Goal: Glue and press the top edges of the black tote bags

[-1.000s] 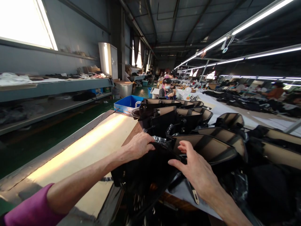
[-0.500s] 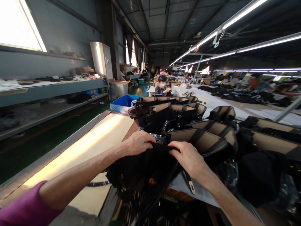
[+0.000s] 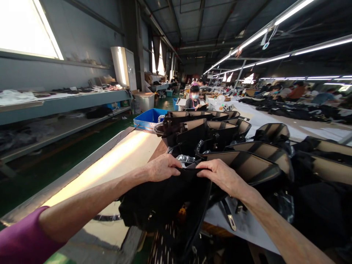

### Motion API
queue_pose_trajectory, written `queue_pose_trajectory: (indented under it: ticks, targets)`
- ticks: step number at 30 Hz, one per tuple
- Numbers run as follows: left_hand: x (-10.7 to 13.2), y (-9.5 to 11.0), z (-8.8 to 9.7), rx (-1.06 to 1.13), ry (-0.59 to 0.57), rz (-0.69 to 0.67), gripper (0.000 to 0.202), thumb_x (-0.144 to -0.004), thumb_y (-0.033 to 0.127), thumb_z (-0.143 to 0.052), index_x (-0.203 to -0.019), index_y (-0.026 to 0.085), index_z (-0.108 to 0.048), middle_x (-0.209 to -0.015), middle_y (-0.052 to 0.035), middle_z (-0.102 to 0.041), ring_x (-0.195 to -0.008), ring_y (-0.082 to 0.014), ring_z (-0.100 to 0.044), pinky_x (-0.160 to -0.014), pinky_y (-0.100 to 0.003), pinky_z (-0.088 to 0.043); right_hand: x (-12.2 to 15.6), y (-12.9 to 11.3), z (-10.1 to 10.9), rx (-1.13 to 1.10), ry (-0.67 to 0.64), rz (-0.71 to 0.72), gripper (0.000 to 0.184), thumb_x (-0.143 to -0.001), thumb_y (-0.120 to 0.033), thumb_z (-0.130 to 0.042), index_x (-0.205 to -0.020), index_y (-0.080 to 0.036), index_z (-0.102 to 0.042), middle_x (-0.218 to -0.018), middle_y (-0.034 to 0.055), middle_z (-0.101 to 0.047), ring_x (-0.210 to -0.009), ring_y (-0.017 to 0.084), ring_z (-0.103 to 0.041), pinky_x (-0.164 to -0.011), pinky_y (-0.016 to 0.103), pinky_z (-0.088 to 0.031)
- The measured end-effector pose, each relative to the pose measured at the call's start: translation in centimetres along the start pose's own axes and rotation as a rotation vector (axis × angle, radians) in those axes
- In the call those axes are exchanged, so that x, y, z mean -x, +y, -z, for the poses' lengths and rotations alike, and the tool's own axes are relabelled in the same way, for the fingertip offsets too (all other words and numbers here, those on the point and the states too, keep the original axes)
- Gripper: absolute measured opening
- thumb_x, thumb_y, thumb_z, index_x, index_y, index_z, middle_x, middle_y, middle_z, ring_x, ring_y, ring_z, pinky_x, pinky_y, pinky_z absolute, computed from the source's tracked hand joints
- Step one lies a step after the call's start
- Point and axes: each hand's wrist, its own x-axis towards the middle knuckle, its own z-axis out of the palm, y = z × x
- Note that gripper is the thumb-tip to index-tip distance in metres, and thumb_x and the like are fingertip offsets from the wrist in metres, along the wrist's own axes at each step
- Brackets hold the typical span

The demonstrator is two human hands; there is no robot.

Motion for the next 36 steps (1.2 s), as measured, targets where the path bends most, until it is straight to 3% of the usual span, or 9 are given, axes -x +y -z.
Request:
queue_pose_trajectory:
  ticks: [6, 9, 13, 21, 24, 27, 36]
  targets:
    - [-0.1, 0.5, 0.1, -0.022, 0.013, 0.052, 0.025, -0.071, 0.017, -0.052, -0.085, 0.017, -0.073, -0.064, 0.004, -0.061, -0.063, -0.0125, -0.052, -0.062, -0.02, -0.037, -0.9, -0.3, 0.5, 0.076, -0.025, 0.003, 0.007, -0.077, -0.025, -0.064, -0.081, -0.026, -0.069, -0.072, -0.0047, -0.063, -0.077, 0.02, -0.056, -0.066, 0.027, -0.033]
    - [0.0, 0.7, 0.1, -0.054, 0.014, 0.069, 0.026, -0.071, 0.017, -0.052, -0.086, 0.018, -0.072, -0.065, 0.0045, -0.06, -0.063, -0.0121, -0.051, -0.062, -0.02, -0.037, -1.6, -0.6, 0.3, 0.055, -0.063, 0.052, 0.017, -0.075, -0.023, -0.067, -0.091, -0.027, -0.069, -0.082, -0.0047, -0.065, -0.082, 0.02, -0.057, -0.069, 0.026, -0.034]
    - [0.1, 0.6, 0.0, -0.079, 0.019, 0.084, 0.025, -0.073, 0.016, -0.051, -0.087, 0.018, -0.072, -0.061, 0.0045, -0.056, -0.06, -0.0114, -0.048, -0.058, -0.021, -0.034, -2.1, -0.9, -0.2, -0.015, -0.128, 0.092, 0.013, -0.081, -0.022, -0.061, -0.086, -0.028, -0.071, -0.073, -0.0067, -0.064, -0.075, 0.017, -0.058, -0.065, 0.024, -0.035]
    - [0.1, -0.3, 0.2, -0.103, -0.023, -0.034, 0.022, -0.079, 0.02, -0.052, -0.092, 0.018, -0.07, -0.068, 0.0035, -0.06, -0.065, -0.0112, -0.05, -0.06, -0.02, -0.033, -2.0, -0.3, -0.8, -0.075, -0.104, 0.102, 0.017, -0.086, -0.023, -0.054, -0.087, -0.025, -0.071, -0.076, -0.0051, -0.065, -0.074, 0.017, -0.058, -0.066, 0.025, -0.035]
    - [-0.1, 0.2, 0.1, -0.17, 0.009, -0.065, 0.019, -0.08, 0.026, -0.057, -0.094, 0.02, -0.069, -0.07, 0.003, -0.06, -0.066, -0.0118, -0.051, -0.06, -0.02, -0.033, -2.0, -0.3, -0.9, -0.09, -0.104, 0.12, 0.019, -0.087, -0.023, -0.052, -0.088, -0.024, -0.071, -0.078, -0.0048, -0.065, -0.075, 0.017, -0.058, -0.067, 0.025, -0.036]
    - [-0.3, 0.9, -0.1, -0.314, 0.045, -0.068, 0.014, -0.081, 0.03, -0.059, -0.085, 0.021, -0.069, -0.062, 0.0034, -0.056, -0.059, -0.0113, -0.047, -0.054, -0.021, -0.029, -1.9, -0.4, -1.0, -0.084, -0.101, 0.135, 0.02, -0.087, -0.023, -0.05, -0.086, -0.023, -0.07, -0.077, -0.0045, -0.064, -0.074, 0.017, -0.058, -0.065, 0.025, -0.035]
    - [-0.5, 1.7, -0.2, -0.435, 0.059, -0.035, 0.018, -0.084, 0.023, -0.052, -0.078, 0.02, -0.069, -0.065, 0.001, -0.061, -0.06, -0.0119, -0.052, -0.056, -0.021, -0.032, -2.3, -1.1, -1.0, 0.016, -0.08, 0.132, 0.013, -0.085, -0.019, -0.056, -0.087, -0.024, -0.068, -0.076, -0.0038, -0.064, -0.075, 0.018, -0.059, -0.065, 0.024, -0.034]
